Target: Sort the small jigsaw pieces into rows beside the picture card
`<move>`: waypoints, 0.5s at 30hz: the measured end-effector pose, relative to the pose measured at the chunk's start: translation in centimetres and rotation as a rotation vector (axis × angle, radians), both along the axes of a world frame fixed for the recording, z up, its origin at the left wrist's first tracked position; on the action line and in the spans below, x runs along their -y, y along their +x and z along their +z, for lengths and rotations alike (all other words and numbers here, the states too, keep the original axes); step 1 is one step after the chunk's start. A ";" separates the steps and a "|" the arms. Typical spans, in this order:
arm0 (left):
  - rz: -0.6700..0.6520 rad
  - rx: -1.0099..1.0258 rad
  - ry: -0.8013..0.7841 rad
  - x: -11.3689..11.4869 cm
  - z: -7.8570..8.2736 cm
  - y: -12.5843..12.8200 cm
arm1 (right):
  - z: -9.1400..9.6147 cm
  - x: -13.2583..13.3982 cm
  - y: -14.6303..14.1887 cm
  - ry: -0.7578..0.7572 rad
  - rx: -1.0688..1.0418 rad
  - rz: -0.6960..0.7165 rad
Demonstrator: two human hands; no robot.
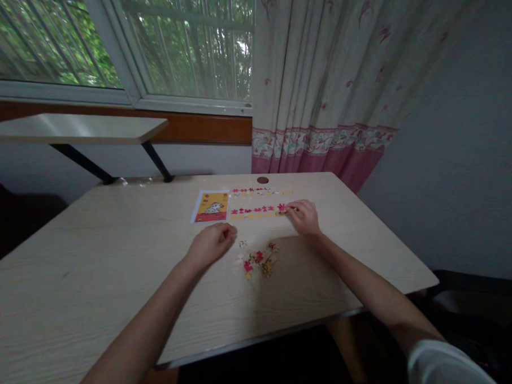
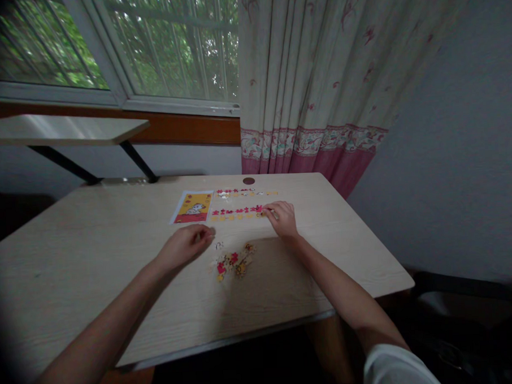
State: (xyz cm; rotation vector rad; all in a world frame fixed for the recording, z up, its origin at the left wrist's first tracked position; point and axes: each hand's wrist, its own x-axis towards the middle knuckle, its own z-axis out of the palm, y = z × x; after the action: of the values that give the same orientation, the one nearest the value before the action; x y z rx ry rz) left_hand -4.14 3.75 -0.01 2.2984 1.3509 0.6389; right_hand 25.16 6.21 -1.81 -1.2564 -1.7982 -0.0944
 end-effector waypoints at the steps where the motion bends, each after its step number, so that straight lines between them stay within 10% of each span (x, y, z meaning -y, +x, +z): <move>1: -0.002 -0.039 0.009 0.0 0.0 -0.1 | -0.2 -0.2 0.2 -0.001 0.002 -0.007; 15: -0.030 -0.155 0.013 0.1 0.2 0.1 | -0.4 -0.4 0.5 -0.001 -0.033 0.002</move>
State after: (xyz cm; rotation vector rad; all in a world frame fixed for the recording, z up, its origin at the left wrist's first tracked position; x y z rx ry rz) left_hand -4.06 3.69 0.15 2.4171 1.3807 0.4694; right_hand 25.65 6.57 -2.17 -1.2500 -1.7714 -0.0711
